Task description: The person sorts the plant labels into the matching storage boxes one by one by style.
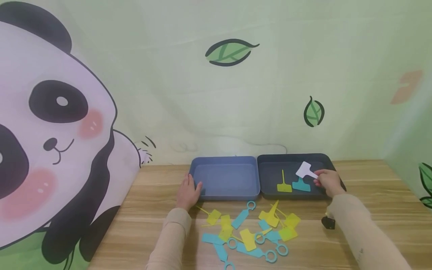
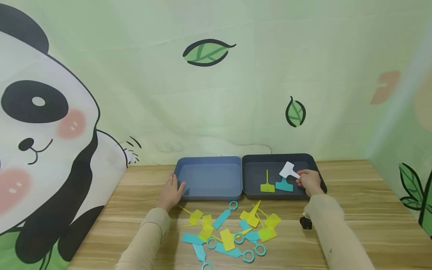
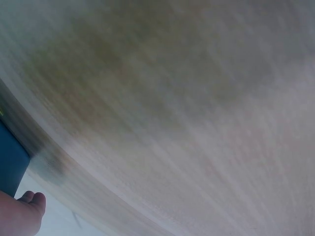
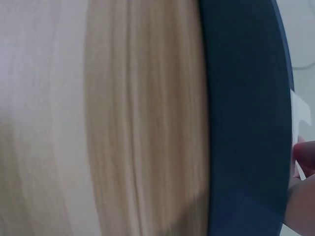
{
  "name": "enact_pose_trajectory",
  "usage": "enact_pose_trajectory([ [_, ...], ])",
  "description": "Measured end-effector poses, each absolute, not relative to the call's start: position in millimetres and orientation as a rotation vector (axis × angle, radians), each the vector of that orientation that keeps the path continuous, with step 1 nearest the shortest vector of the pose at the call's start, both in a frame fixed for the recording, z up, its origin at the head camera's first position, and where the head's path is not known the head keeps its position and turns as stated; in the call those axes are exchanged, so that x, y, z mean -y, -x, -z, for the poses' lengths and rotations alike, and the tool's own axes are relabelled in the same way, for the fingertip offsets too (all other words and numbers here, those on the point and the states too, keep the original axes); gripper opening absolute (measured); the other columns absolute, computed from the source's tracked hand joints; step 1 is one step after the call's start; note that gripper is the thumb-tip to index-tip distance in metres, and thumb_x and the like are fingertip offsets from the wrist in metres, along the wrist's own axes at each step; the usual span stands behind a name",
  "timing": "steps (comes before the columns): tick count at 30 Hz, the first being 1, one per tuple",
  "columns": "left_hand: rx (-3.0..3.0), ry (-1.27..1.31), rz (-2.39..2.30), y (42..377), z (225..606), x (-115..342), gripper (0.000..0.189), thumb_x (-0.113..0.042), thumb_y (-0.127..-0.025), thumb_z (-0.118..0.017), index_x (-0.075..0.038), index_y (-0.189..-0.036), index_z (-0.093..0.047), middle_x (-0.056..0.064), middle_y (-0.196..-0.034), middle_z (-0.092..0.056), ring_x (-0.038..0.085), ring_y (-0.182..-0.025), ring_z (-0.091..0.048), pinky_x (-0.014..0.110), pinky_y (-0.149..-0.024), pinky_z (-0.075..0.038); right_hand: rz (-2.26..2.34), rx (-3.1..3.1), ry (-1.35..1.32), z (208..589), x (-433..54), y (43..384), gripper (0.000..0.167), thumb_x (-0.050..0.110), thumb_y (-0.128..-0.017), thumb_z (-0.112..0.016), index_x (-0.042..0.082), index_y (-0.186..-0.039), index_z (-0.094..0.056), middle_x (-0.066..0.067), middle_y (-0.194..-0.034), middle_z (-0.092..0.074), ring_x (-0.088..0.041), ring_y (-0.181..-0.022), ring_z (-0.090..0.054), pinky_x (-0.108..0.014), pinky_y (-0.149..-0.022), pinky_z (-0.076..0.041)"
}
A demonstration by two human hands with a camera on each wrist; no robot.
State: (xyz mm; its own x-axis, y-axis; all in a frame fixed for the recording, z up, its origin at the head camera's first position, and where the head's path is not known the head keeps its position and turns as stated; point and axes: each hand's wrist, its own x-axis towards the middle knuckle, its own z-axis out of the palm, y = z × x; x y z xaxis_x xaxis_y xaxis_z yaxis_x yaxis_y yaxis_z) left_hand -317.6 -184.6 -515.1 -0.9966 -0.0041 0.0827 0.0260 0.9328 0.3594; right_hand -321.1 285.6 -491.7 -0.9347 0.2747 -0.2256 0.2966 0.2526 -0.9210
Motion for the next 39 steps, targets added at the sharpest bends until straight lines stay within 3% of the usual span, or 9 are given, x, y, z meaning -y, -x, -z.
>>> enact_pose_trajectory([
  [6, 3.003, 0.019, 0.570, 317, 513, 185, 0.069, -0.043, -0.092, -0.032, 0.010, -0.136, -0.021, 0.025, -0.143, -0.019, 0.036, -0.131, -0.024, 0.043, -0.107, -0.022, 1.702, -2.544, -0.647, 488, -278, 318, 0.040, -0.007, -0.075, -0.036, -0.016, -0.112, -0.048, -0.012, -0.077, -0.053, -0.007, -0.052, -0.053, -0.021, -0.049, -0.047],
  [10, 3.008, 0.020, 0.559, 317, 513, 185, 0.069, -0.042, -0.092, -0.032, 0.010, -0.136, -0.021, 0.025, -0.143, -0.019, 0.036, -0.131, -0.023, 0.043, -0.107, -0.022, 1.422, -2.717, -0.626, 488, -276, 316, 0.035, -0.001, -0.078, -0.039, -0.012, -0.110, -0.050, -0.028, -0.096, -0.052, -0.028, -0.081, -0.054, -0.035, -0.065, -0.045],
  [14, 3.013, 0.020, 0.547, 315, 513, 185, 0.069, -0.043, -0.092, -0.031, 0.010, -0.136, -0.021, 0.025, -0.143, -0.019, 0.036, -0.131, -0.024, 0.043, -0.107, -0.022, 1.192, -2.822, -0.590, 492, -277, 314, 0.032, 0.005, -0.080, -0.041, -0.010, -0.106, -0.053, -0.030, -0.111, -0.050, -0.042, -0.102, -0.044, -0.047, -0.080, -0.039],
  [26, 2.988, 0.014, 0.567, 314, 510, 183, 0.069, -0.043, -0.092, -0.033, 0.009, -0.136, -0.022, 0.024, -0.144, -0.019, 0.035, -0.132, -0.023, 0.042, -0.107, -0.024, 0.904, -2.919, -0.458, 489, -272, 311, 0.024, 0.008, -0.081, -0.043, -0.008, -0.092, -0.057, -0.024, -0.090, -0.057, -0.035, -0.081, -0.052, -0.040, -0.062, -0.039],
  [39, 2.988, -0.004, 0.586, 316, 514, 184, 0.069, -0.043, -0.092, -0.033, 0.008, -0.137, -0.021, 0.023, -0.145, -0.017, 0.034, -0.132, -0.022, 0.042, -0.107, -0.023, 0.845, -2.992, -0.417, 492, -269, 312, 0.022, 0.008, -0.082, -0.045, -0.008, -0.092, -0.057, -0.023, -0.087, -0.057, -0.032, -0.076, -0.052, -0.039, -0.060, -0.040],
])
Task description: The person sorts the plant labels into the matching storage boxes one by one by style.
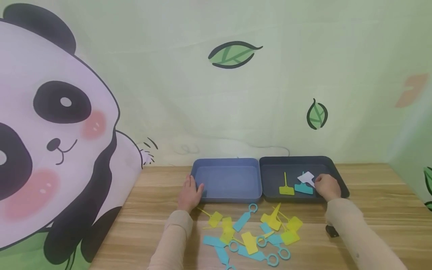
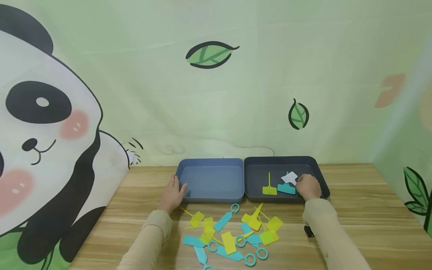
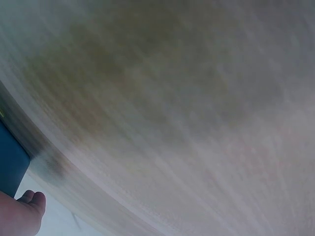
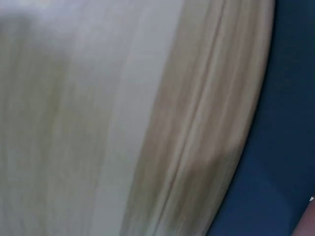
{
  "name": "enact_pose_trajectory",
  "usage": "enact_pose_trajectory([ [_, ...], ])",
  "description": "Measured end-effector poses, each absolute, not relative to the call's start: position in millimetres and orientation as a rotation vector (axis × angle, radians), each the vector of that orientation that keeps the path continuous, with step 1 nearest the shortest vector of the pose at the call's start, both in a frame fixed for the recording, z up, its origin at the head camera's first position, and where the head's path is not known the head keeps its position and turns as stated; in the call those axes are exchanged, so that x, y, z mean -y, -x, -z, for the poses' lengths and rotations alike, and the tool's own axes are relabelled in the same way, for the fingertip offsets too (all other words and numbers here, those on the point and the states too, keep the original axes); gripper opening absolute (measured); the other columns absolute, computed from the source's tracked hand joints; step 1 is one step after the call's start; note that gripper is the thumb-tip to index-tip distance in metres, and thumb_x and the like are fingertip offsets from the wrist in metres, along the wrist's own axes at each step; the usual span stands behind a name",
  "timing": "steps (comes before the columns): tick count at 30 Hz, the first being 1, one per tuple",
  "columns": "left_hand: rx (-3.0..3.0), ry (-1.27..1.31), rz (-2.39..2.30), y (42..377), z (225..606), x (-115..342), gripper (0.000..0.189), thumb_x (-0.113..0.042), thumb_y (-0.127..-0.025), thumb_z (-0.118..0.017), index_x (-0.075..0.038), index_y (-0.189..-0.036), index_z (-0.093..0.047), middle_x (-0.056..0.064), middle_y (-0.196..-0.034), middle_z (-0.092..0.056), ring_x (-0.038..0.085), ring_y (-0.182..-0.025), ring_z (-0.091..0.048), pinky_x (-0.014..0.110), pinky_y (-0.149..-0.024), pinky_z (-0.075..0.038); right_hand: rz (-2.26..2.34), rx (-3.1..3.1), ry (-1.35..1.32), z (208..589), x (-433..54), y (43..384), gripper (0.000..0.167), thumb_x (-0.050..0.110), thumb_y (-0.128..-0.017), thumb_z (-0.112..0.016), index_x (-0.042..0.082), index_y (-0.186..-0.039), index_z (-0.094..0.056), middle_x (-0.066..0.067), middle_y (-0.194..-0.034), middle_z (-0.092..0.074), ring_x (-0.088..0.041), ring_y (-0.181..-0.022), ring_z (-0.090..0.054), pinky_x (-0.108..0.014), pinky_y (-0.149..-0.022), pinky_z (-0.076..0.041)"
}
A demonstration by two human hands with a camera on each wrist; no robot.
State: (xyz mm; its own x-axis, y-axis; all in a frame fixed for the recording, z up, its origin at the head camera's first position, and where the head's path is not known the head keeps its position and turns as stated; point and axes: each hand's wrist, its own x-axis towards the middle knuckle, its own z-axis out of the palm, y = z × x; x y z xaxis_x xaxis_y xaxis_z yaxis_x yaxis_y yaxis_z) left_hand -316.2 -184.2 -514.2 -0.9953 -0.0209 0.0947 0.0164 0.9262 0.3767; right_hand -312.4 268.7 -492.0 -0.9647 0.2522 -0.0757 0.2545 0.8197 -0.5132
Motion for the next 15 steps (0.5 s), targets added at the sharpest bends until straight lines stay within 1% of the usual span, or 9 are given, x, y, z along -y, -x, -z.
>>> enact_pose_trajectory([
  [5, 2.983, 0.005, 0.597, 318, 517, 185, 0.069, -0.043, -0.092, -0.033, 0.008, -0.137, -0.020, 0.023, -0.145, -0.017, 0.035, -0.132, -0.023, 0.043, -0.107, -0.023, 0.929, -3.028, -0.383, 489, -272, 314, 0.024, 0.010, -0.082, -0.047, -0.007, -0.095, -0.057, -0.026, -0.095, -0.057, -0.036, -0.082, -0.052, -0.041, -0.064, -0.040],
  [9, 2.993, -0.002, 0.595, 317, 517, 185, 0.069, -0.043, -0.092, -0.032, 0.008, -0.137, -0.020, 0.023, -0.145, -0.017, 0.035, -0.132, -0.023, 0.043, -0.106, -0.023, 1.048, -3.049, -0.323, 477, -271, 310, 0.027, 0.013, -0.083, -0.047, -0.006, -0.098, -0.057, -0.027, -0.102, -0.057, -0.039, -0.090, -0.052, -0.044, -0.068, -0.042],
  [15, 2.997, 0.002, 0.592, 317, 515, 185, 0.069, -0.043, -0.092, -0.032, 0.008, -0.137, -0.019, 0.023, -0.145, -0.016, 0.035, -0.132, -0.023, 0.042, -0.107, -0.023, 1.142, -3.058, -0.164, 448, -262, 299, 0.028, 0.016, -0.085, -0.050, -0.006, -0.102, -0.055, -0.027, -0.101, -0.057, -0.037, -0.089, -0.054, -0.042, -0.068, -0.045],
])
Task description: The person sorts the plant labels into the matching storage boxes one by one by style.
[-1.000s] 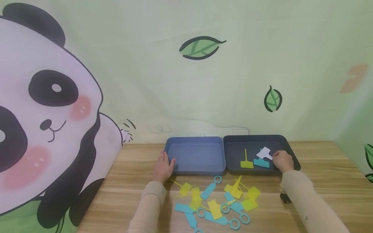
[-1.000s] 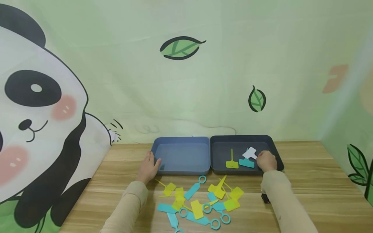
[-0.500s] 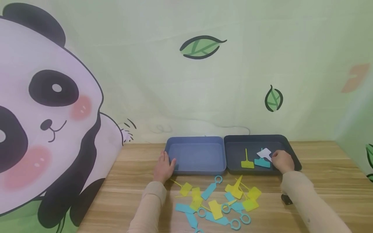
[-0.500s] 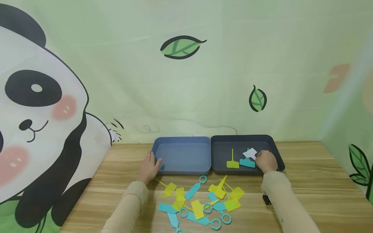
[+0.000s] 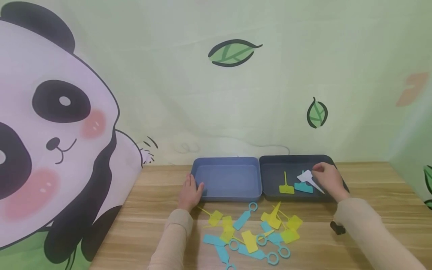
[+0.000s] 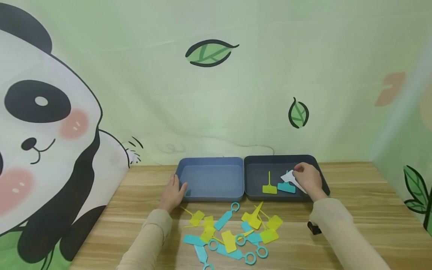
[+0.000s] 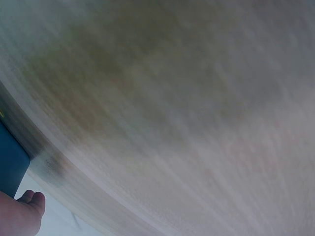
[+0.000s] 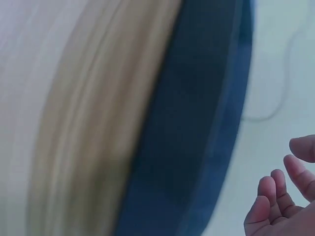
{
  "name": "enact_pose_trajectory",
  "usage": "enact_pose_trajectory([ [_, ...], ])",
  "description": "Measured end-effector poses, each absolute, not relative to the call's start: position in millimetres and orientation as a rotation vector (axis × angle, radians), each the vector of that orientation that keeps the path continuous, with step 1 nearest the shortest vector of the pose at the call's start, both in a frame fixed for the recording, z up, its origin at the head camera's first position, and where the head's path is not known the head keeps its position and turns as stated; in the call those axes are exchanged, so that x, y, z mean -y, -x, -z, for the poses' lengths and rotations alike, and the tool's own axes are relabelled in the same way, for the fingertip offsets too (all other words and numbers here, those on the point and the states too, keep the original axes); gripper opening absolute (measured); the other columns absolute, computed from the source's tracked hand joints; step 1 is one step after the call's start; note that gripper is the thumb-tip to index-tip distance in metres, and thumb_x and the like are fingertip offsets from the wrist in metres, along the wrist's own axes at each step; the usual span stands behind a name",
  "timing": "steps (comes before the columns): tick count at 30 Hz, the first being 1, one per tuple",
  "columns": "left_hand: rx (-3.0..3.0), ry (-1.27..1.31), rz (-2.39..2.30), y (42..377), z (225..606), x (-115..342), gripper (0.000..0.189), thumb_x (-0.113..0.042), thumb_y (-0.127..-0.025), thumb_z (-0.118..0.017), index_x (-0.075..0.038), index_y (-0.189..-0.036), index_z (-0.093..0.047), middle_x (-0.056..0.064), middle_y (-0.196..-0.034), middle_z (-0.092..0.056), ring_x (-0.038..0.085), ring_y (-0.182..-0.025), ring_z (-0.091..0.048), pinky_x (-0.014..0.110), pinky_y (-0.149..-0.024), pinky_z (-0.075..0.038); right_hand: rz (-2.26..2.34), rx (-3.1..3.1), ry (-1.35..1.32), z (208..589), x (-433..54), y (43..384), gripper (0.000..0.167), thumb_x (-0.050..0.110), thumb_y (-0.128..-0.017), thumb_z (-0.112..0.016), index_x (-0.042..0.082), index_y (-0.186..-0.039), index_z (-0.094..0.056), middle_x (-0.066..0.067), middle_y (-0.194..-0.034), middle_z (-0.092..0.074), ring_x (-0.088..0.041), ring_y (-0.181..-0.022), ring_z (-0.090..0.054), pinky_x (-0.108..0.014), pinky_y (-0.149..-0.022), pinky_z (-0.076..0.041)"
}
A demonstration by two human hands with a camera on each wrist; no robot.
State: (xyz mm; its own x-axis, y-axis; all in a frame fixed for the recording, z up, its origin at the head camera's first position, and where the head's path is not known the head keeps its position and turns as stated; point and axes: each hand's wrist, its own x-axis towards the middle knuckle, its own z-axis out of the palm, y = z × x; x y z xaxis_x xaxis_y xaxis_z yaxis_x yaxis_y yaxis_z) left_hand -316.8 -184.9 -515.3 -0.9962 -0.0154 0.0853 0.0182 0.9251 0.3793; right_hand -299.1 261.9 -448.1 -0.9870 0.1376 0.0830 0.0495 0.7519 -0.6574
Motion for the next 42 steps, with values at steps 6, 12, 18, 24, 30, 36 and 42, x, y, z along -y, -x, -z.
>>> enact_pose_trajectory([
  [6, 3.000, 0.012, 0.583, 317, 514, 184, 0.069, -0.043, -0.093, -0.030, 0.009, -0.137, -0.019, 0.024, -0.145, -0.016, 0.035, -0.132, -0.022, 0.042, -0.107, -0.022, -1.034, 2.909, -0.058, 426, -246, 282, 0.027, 0.019, -0.084, -0.055, -0.003, -0.100, -0.057, -0.021, -0.092, -0.060, -0.028, -0.078, -0.055, -0.035, -0.064, -0.046],
  [12, 3.006, 0.014, 0.585, 317, 513, 184, 0.069, -0.043, -0.093, -0.030, 0.009, -0.137, -0.019, 0.024, -0.145, -0.016, 0.035, -0.132, -0.022, 0.042, -0.107, -0.023, -1.006, 3.044, -0.515, 425, -227, 258, 0.014, 0.018, -0.079, -0.061, 0.005, -0.082, -0.061, -0.002, -0.073, -0.059, -0.012, -0.065, -0.048, -0.025, -0.056, -0.039],
  [18, 3.002, 0.024, 0.595, 318, 513, 185, 0.069, -0.042, -0.093, -0.031, 0.010, -0.137, -0.019, 0.024, -0.145, -0.015, 0.035, -0.132, -0.021, 0.042, -0.107, -0.022, -0.922, 3.159, -0.689, 448, -218, 241, 0.016, 0.020, -0.074, -0.066, 0.006, -0.077, -0.060, 0.001, -0.069, -0.056, -0.010, -0.061, -0.048, -0.026, -0.055, -0.041],
  [24, 3.002, 0.021, 0.582, 319, 516, 185, 0.069, -0.042, -0.093, -0.031, 0.009, -0.137, -0.019, 0.024, -0.145, -0.015, 0.035, -0.132, -0.022, 0.042, -0.107, -0.023, -0.847, 3.304, -0.469, 464, -211, 233, 0.023, 0.018, -0.069, -0.069, 0.004, -0.084, -0.059, -0.003, -0.076, -0.059, -0.015, -0.066, -0.052, -0.031, -0.059, -0.045],
  [30, 2.995, 0.033, 0.583, 318, 515, 185, 0.068, -0.041, -0.092, -0.032, 0.010, -0.136, -0.020, 0.024, -0.144, -0.016, 0.036, -0.131, -0.024, 0.042, -0.105, -0.025, -0.752, 3.294, -0.520, 479, -209, 228, 0.029, 0.012, -0.065, -0.070, 0.002, -0.091, -0.061, -0.003, -0.078, -0.058, -0.015, -0.068, -0.049, -0.032, -0.062, -0.045],
  [36, 2.991, 0.026, 0.594, 317, 514, 184, 0.068, -0.041, -0.093, -0.032, 0.010, -0.136, -0.019, 0.024, -0.145, -0.016, 0.035, -0.131, -0.024, 0.042, -0.105, -0.026, -0.652, 3.192, -0.681, 486, -211, 226, 0.036, 0.005, -0.062, -0.068, 0.002, -0.097, -0.064, -0.007, -0.092, -0.061, -0.026, -0.088, -0.054, -0.044, -0.079, -0.045],
  [42, 2.965, 0.045, 0.604, 316, 514, 184, 0.067, -0.038, -0.093, -0.035, 0.012, -0.135, -0.022, 0.026, -0.143, -0.018, 0.037, -0.130, -0.026, 0.044, -0.104, -0.027, -0.602, 3.180, -0.673, 493, -215, 227, 0.035, 0.002, -0.063, -0.067, 0.006, -0.098, -0.065, -0.012, -0.099, -0.060, -0.039, -0.102, -0.051, -0.052, -0.085, -0.042],
])
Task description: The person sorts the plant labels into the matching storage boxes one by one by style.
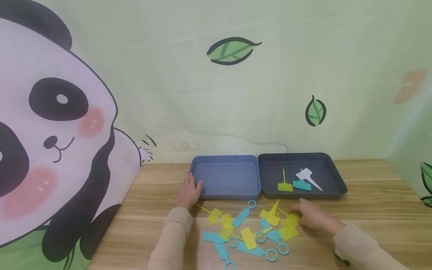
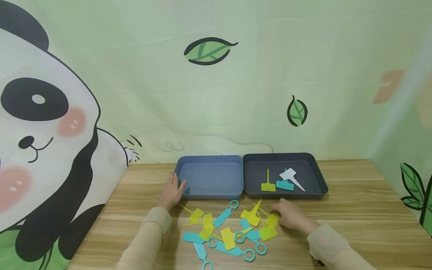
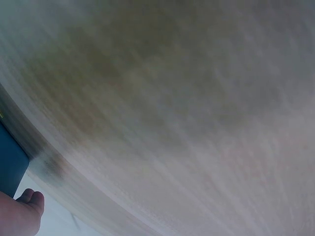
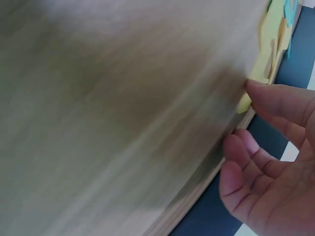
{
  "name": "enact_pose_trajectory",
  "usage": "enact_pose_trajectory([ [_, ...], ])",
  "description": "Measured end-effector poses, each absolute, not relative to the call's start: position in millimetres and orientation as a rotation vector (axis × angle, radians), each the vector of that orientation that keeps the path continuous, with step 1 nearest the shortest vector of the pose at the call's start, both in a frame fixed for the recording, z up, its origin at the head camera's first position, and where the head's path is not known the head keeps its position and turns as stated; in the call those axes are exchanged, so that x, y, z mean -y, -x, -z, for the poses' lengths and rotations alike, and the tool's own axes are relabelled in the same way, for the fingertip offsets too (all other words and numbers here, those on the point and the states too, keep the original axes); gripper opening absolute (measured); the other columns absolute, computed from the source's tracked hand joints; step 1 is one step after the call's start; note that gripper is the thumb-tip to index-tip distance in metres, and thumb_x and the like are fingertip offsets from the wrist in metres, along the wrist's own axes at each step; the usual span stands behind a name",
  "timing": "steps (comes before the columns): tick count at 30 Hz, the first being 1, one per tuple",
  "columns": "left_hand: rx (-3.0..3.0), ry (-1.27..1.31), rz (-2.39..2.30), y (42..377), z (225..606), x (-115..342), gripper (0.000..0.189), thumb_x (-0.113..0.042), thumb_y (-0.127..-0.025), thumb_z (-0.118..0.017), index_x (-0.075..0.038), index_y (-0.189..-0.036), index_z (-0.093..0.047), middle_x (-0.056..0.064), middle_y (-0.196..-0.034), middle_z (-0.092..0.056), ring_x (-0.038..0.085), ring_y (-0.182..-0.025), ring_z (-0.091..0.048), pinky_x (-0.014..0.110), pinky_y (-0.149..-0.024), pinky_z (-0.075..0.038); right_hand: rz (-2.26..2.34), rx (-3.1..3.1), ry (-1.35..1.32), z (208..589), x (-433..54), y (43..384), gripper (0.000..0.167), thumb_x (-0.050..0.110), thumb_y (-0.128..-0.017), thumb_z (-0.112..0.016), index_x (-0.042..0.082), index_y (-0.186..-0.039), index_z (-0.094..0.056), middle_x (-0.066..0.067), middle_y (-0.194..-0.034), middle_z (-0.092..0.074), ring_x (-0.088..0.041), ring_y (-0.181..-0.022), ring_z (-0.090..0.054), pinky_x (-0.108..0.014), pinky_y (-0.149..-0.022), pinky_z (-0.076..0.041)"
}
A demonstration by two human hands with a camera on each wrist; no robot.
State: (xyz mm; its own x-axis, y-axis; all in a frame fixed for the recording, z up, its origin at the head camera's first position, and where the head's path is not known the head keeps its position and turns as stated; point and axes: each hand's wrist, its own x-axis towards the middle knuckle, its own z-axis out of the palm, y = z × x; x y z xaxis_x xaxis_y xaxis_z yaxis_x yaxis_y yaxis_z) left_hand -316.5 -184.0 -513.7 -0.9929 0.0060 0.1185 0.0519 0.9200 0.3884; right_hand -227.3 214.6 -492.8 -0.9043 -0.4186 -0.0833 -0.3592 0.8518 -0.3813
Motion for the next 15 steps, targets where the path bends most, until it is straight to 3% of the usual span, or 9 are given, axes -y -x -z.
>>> enact_pose_trajectory([
  [5, 2.982, 0.033, 0.607, 316.9, 514.1, 184.3, 0.068, -0.040, -0.093, -0.033, 0.011, -0.136, -0.020, 0.025, -0.144, -0.017, 0.036, -0.131, -0.023, 0.042, -0.106, -0.025, 0.498, -2.874, 0.625, 494.2, -215.9, 228.0, 0.031, 0.003, -0.065, -0.069, 0.008, -0.095, -0.066, -0.013, -0.099, -0.059, -0.037, -0.099, -0.053, -0.052, -0.083, -0.043],
  [9, 2.985, 0.030, 0.607, 317.9, 515.4, 184.9, 0.068, -0.042, -0.093, -0.031, 0.010, -0.136, -0.019, 0.024, -0.144, -0.016, 0.035, -0.132, -0.023, 0.042, -0.106, -0.025, 0.503, -2.866, 0.642, 495.5, -218.0, 229.9, 0.031, 0.006, -0.065, -0.070, 0.010, -0.095, -0.066, -0.008, -0.095, -0.056, -0.026, -0.087, -0.055, -0.045, -0.078, -0.046],
  [12, 2.986, 0.031, 0.611, 318.0, 515.7, 184.8, 0.069, -0.042, -0.093, -0.031, 0.010, -0.136, -0.019, 0.024, -0.145, -0.016, 0.035, -0.131, -0.023, 0.043, -0.106, -0.025, 0.522, -2.845, 0.680, 497.1, -220.7, 233.4, 0.031, 0.006, -0.065, -0.070, 0.011, -0.095, -0.066, -0.002, -0.087, -0.050, -0.015, -0.076, -0.049, -0.035, -0.069, -0.046],
  [15, 2.986, 0.031, 0.617, 318.0, 515.5, 184.3, 0.069, -0.042, -0.093, -0.031, 0.010, -0.136, -0.018, 0.024, -0.145, -0.016, 0.035, -0.132, -0.022, 0.042, -0.106, -0.024, 0.537, -2.819, 0.723, 497.1, -222.6, 236.6, 0.031, 0.005, -0.064, -0.069, 0.012, -0.094, -0.065, 0.000, -0.086, -0.048, -0.013, -0.073, -0.047, -0.032, -0.067, -0.044],
])
